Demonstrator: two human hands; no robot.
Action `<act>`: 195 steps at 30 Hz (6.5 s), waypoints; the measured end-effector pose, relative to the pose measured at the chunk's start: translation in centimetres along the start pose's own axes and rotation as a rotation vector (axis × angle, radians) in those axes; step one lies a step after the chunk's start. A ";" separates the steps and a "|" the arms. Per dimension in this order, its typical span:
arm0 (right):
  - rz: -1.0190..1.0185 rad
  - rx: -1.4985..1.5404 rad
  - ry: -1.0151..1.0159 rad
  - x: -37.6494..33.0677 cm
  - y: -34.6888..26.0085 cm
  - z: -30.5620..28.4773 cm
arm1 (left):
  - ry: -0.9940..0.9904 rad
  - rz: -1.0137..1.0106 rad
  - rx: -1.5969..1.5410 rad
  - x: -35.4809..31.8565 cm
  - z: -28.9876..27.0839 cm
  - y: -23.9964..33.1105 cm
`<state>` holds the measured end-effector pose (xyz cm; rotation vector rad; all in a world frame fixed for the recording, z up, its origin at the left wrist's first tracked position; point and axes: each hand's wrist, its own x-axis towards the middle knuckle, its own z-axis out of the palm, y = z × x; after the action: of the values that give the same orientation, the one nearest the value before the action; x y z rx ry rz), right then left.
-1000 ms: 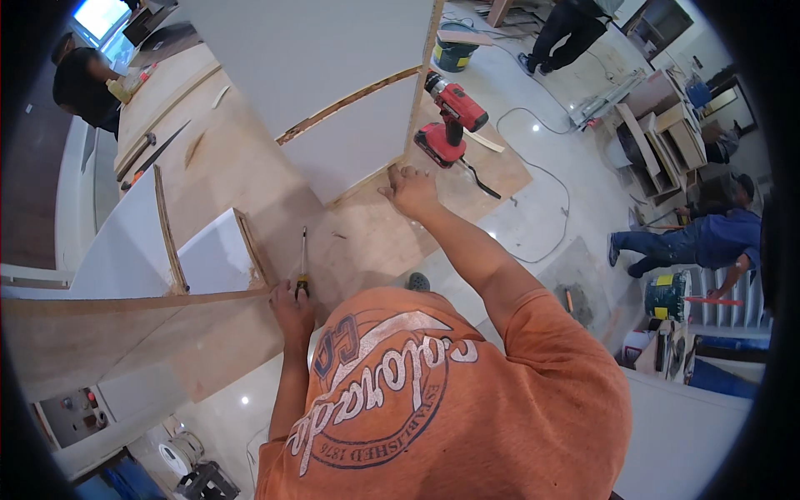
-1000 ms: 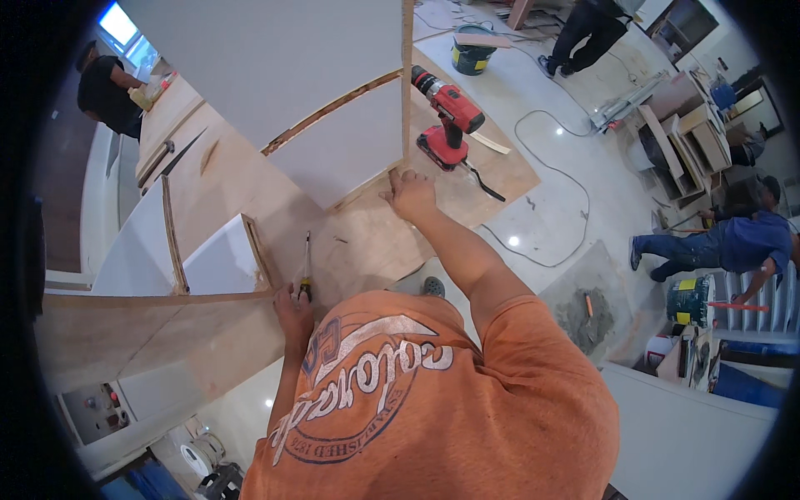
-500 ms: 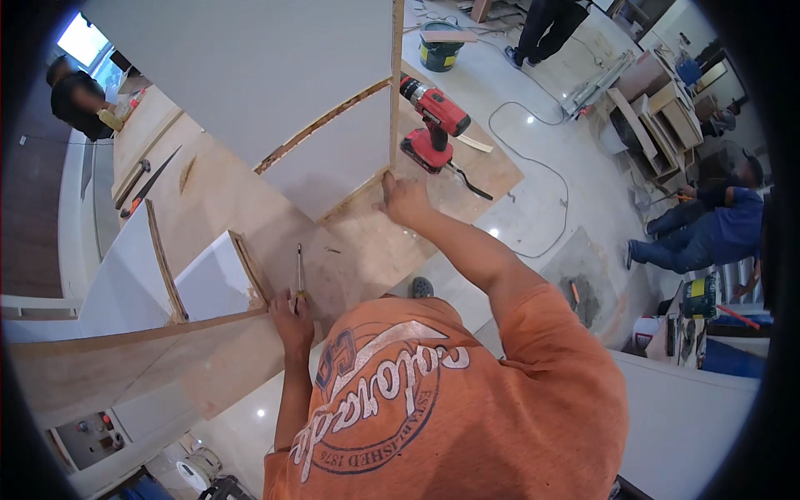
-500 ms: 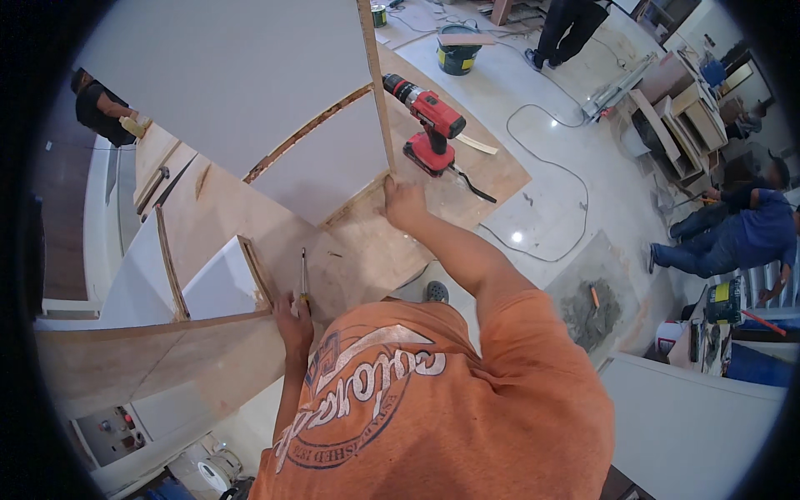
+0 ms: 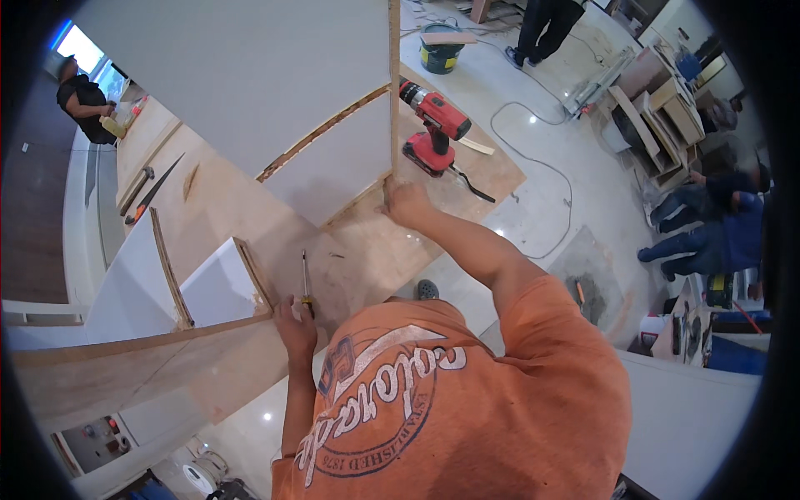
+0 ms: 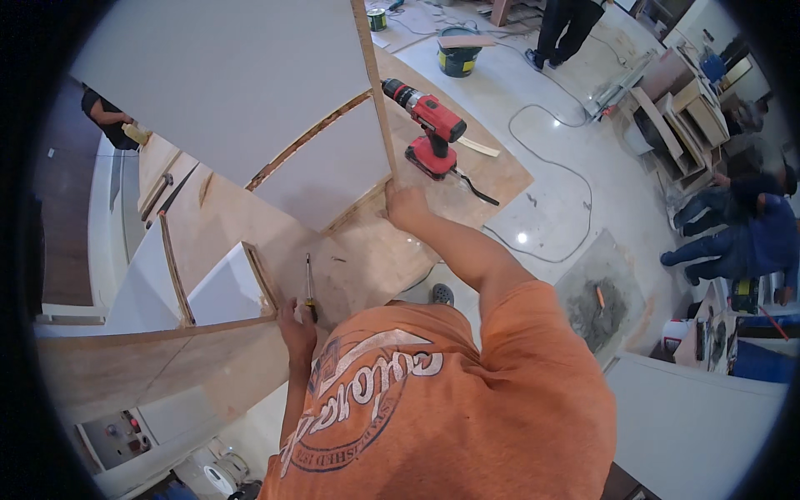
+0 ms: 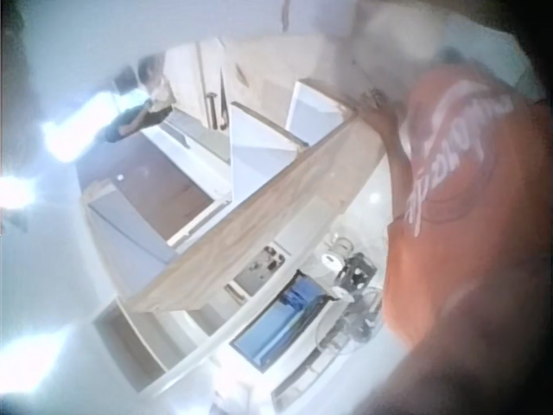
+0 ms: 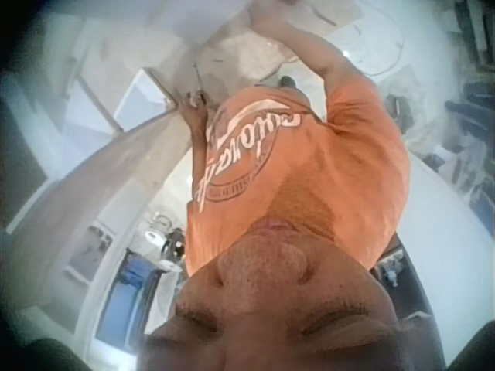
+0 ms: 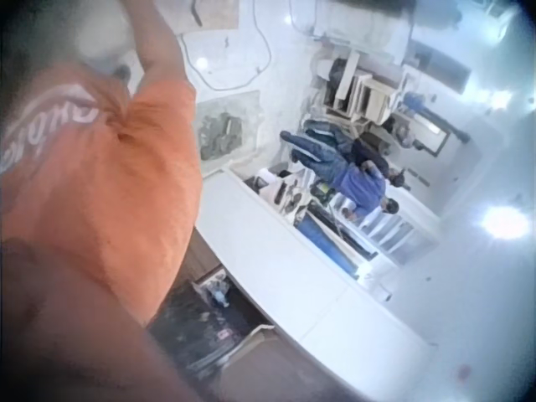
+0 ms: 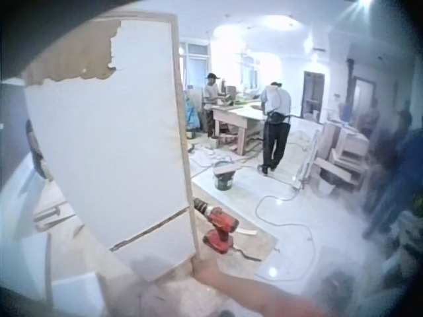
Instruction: The person assembles a white cabinet using a cordless drill and a screwdriver. They align wooden panels, drive screws into pre-drilled holes, and fit a shelf into the cabinet frame. The person also positions a wooden back panel and adjusts the cabinet's orientation on the workbench.
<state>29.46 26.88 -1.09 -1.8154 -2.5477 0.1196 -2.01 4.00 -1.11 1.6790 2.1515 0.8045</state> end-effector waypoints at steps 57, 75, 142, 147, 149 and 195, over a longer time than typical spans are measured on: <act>0.570 0.552 0.002 -27.6 20.8 2.6 | -0.451 -0.465 -0.982 9.0 14.4 15.5; 0.062 -0.015 -0.473 -10.9 0.4 -1.9 | 0.022 -0.085 -0.077 -1.3 1.2 -0.6; 0.483 0.180 -0.389 -11.3 -1.6 3.6 | -0.311 0.242 -0.307 1.3 0.7 -6.4; 0.520 0.231 -0.371 -11.8 -3.0 0.9 | -0.270 0.256 -0.267 1.1 0.8 -6.4; 0.518 0.234 -0.369 -12.0 -2.9 0.6 | -0.281 0.255 -0.296 1.2 0.6 -6.0; -0.391 0.175 1.168 11.3 -11.8 -14.1 | 0.065 -0.043 0.079 -0.4 3.1 -1.3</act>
<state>15.36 34.46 13.42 -0.8277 -1.8382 -0.5321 -1.25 4.19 -4.44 1.6603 2.2831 0.7814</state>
